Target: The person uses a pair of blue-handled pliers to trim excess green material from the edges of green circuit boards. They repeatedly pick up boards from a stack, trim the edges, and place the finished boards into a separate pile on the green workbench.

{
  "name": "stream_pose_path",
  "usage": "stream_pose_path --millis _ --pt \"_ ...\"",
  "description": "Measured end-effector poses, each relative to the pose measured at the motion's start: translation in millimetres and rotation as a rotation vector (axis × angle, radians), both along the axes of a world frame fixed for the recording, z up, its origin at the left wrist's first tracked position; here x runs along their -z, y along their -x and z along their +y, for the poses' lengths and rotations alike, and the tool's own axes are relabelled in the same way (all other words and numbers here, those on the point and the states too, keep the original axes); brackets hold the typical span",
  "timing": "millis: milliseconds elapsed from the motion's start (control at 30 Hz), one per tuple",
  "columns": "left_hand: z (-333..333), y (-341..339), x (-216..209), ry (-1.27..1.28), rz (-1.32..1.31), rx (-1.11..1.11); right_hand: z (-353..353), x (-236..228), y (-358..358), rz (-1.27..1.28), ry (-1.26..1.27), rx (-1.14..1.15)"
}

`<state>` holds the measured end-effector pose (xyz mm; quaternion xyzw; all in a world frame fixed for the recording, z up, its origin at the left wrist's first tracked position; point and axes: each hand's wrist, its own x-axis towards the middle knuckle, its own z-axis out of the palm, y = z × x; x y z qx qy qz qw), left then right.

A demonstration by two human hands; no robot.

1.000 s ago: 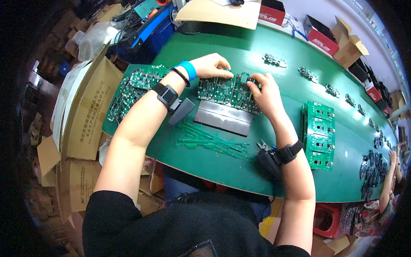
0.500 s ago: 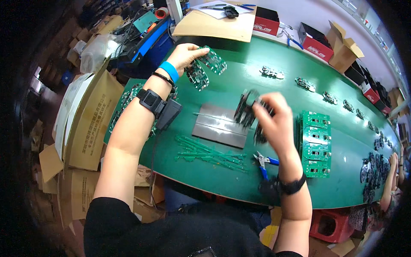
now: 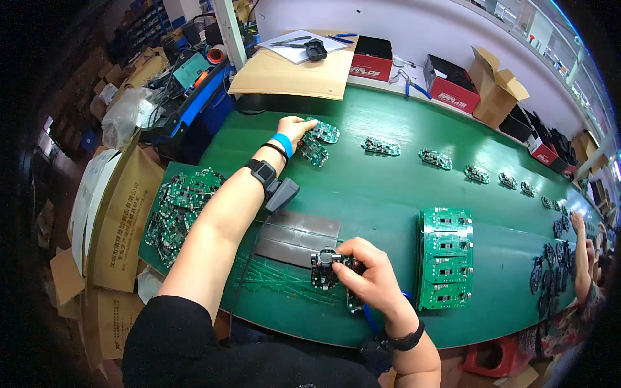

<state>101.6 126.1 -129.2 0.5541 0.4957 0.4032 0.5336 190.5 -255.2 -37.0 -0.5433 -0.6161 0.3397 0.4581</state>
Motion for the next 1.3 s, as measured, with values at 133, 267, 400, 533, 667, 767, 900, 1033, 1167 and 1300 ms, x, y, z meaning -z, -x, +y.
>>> stream_pose_path --millis 133,267,400,533,667,767,900,1033,1167,1300 --pt "7 8 5 -0.394 0.110 -0.265 3 4 4 -0.012 -0.008 -0.011" --pt "25 39 -16 -0.206 -0.002 -0.292 1 -4 1 0.001 0.074 -0.042" --pt "57 72 -6 -0.155 0.041 -0.517 2 -2 6 -0.014 0.096 -0.059" --pt "73 89 12 -0.163 0.246 -0.518 7 2 6 -0.014 0.082 -0.067" --pt "57 85 -11 -0.422 0.670 -0.376 7 8 7 0.007 0.051 -0.005" --pt "29 78 -39 -0.612 0.610 -0.197 8 12 9 0.029 0.063 0.120" --pt "-92 46 -105 -0.203 0.181 1.030 8 21 1 0.176 0.017 0.295" --pt "-191 50 -122 -0.382 0.237 1.374 7 24 6 0.286 0.039 0.288" --pt "-175 51 -126 -0.619 0.207 1.287 10 17 15 0.385 0.072 0.356" --pt "-74 99 -135 -0.384 0.247 0.672 8 19 10 0.415 0.037 0.312"
